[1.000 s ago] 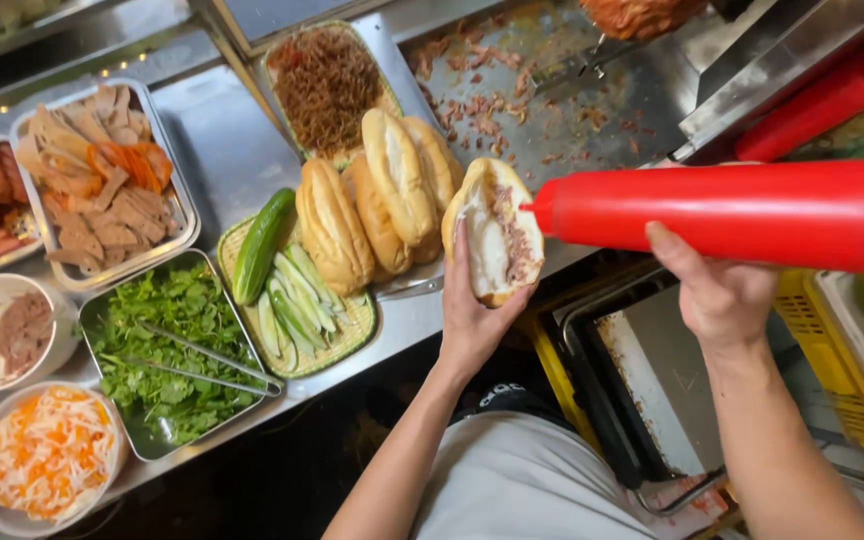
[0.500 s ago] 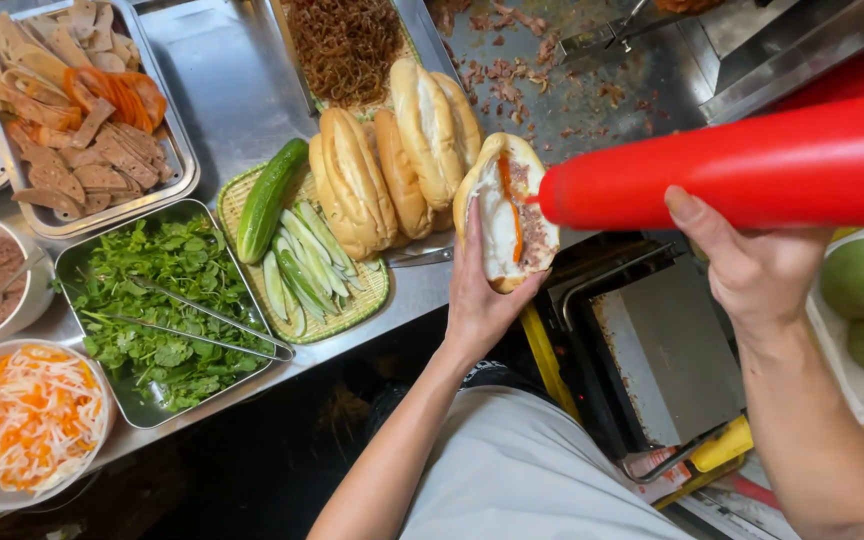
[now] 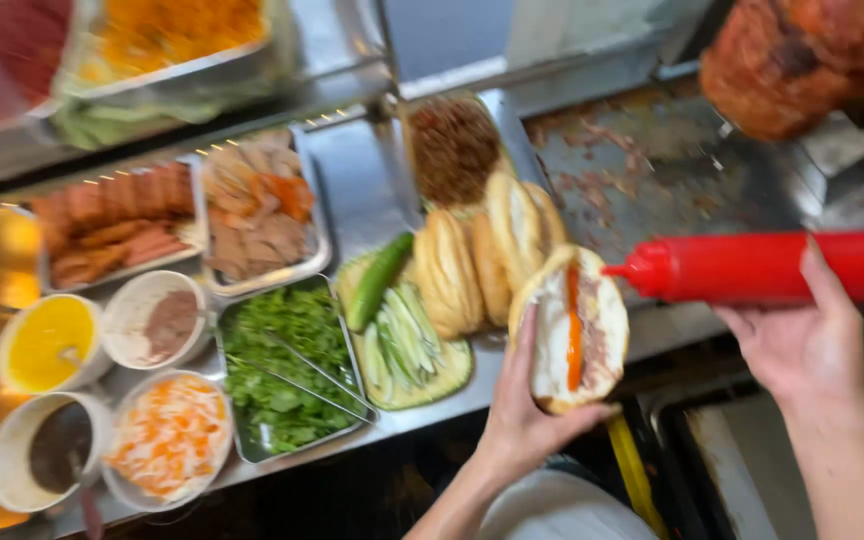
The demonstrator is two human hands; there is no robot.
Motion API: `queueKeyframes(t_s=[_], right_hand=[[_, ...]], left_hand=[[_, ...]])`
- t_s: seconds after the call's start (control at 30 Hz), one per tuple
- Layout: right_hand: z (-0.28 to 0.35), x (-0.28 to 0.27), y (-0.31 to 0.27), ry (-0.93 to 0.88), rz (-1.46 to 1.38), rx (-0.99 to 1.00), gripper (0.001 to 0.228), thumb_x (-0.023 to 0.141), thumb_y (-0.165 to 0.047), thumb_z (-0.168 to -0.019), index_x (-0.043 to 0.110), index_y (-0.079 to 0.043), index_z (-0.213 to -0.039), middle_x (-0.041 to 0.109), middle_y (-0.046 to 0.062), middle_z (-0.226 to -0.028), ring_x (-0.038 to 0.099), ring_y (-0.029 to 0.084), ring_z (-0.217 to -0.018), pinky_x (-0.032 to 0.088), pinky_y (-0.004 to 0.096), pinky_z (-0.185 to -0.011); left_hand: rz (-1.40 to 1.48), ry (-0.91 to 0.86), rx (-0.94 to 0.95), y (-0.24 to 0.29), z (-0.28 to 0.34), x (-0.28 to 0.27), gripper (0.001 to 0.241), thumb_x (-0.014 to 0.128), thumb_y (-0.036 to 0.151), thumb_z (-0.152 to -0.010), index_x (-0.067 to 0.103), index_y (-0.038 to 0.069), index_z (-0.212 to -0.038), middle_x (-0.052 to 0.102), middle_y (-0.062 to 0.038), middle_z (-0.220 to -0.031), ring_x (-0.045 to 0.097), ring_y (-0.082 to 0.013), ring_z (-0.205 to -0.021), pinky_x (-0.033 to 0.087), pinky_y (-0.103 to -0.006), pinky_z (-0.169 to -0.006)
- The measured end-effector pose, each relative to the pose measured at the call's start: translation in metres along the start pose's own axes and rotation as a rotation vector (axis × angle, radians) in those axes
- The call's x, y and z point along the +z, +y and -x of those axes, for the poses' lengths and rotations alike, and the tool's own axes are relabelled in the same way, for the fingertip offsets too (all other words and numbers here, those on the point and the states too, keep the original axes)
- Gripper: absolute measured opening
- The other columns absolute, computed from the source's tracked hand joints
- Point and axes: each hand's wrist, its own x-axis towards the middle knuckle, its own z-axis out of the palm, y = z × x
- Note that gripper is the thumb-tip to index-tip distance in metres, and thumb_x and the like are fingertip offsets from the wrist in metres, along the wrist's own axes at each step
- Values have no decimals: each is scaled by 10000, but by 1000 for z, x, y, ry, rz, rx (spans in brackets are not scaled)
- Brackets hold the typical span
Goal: Preparing multiple Vietnamese banh mi sandwiches by adding pate, sauces, meats, and vegetables.
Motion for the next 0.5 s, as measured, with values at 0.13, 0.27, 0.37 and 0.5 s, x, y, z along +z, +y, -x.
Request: queueKeyframes(t_s=[0.13,0.27,0.37,0.5], right_hand=[[-13,-16,35,76,-109,70,630,652,-554,-950,556,-194,-1458,592,27,-1444,571,222,-1301,476,408,-1056],[-15,-21,44,32,-166,22,646,668,-575,-1013,506,-164,-1485,569,38,-1480,567,247,-1342,499,412,-1076],[-13,-18,39,72,-162,12,674,673,-590,-942,506,-163,-1436,579,27,-1427,579,228,-1303,512,386,-1043],[-12,-38,34,105,-256,-6,725,731,-599,-919,524,-146,-1445,606,38,-1435,612,211,-1289,549,365,-1035]], left_hand=[[35,-22,15,38,-48,-68,1243,952,233,-741,176,-14,-1680,391,-258,-1672,424,-390,-1565,362,-431,-1270],[-123,211,-37,60,-136,-135,1178,859,304,-740,168,43,-1657,449,-219,-1541,572,-323,-1388,516,-418,-1108],[-331,288,-9,20,-205,-177,1138,840,351,-755,190,75,-1648,459,-238,-1521,582,-340,-1360,530,-462,-1055],[-532,231,-23,-15,-272,-206,1041,797,391,-802,227,103,-1623,494,-266,-1518,614,-371,-1308,542,-501,-1041]])
